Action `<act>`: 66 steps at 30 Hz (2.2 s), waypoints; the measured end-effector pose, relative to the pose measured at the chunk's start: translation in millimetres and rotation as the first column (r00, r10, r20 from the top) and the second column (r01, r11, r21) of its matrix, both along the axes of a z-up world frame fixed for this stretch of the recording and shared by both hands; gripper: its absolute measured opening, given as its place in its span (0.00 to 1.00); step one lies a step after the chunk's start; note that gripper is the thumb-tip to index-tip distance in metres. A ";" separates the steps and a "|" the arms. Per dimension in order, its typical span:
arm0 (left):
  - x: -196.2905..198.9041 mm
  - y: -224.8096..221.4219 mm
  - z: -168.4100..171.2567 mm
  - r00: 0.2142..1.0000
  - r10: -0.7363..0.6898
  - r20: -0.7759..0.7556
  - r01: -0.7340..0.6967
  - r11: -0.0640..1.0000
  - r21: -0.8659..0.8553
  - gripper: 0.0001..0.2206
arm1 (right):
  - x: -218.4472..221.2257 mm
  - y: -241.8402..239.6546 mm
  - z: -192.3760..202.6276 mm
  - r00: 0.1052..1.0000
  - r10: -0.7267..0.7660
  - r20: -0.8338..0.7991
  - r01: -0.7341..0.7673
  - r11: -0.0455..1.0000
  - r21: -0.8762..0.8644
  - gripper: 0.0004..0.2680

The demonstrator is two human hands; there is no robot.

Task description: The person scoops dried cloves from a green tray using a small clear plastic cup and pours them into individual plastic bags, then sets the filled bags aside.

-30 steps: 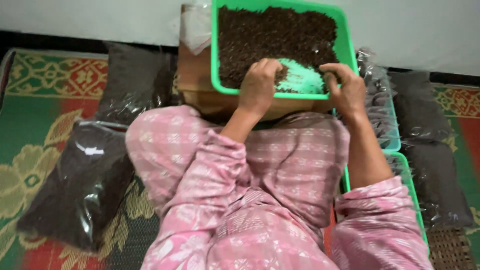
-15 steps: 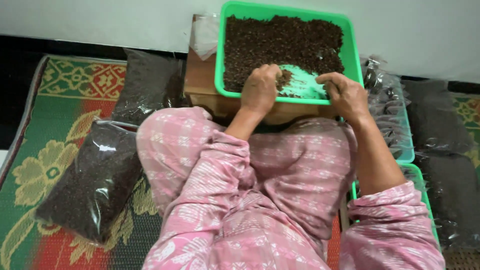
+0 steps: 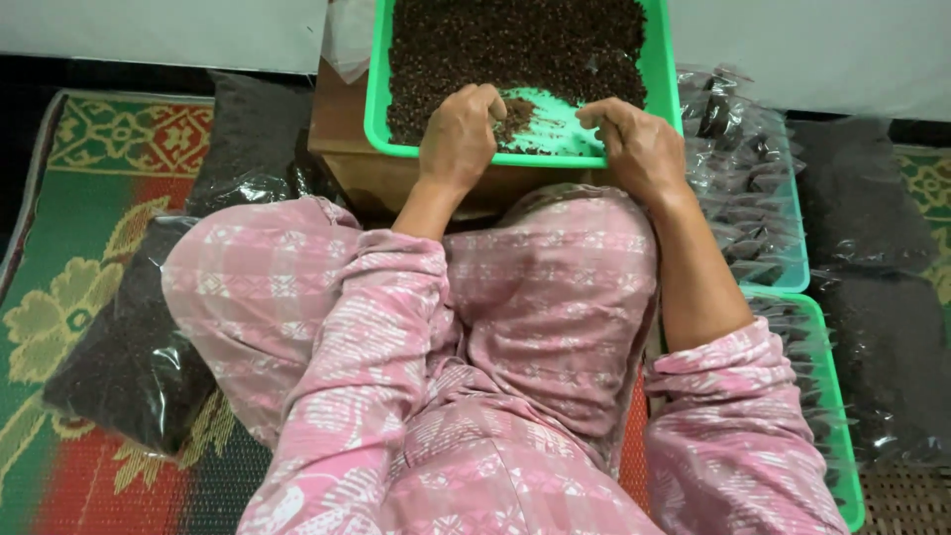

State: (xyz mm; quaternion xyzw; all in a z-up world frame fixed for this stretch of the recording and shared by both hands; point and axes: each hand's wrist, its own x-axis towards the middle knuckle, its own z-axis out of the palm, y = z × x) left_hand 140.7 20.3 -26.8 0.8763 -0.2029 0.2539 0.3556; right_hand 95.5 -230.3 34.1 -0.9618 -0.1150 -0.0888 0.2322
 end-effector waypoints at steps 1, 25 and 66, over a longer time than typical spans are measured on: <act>1.7 -0.5 -0.4 1.000 -0.003 0.007 0.003 1.000 -0.003 0.12 | 1.6 -0.1 -0.9 1.000 -0.003 0.007 0.003 1.000 -0.003 0.11; 6.1 -9.0 3.2 0.987 0.013 -0.161 -0.006 0.999 0.043 0.14 | 24.7 6.0 -10.2 0.842 0.516 0.159 -0.514 0.856 -0.056 0.12; -29.4 -33.4 39.3 0.855 0.248 -0.456 -0.139 0.956 0.259 0.09 | 12.3 16.8 -1.6 0.923 0.379 0.060 -0.384 0.906 0.178 0.10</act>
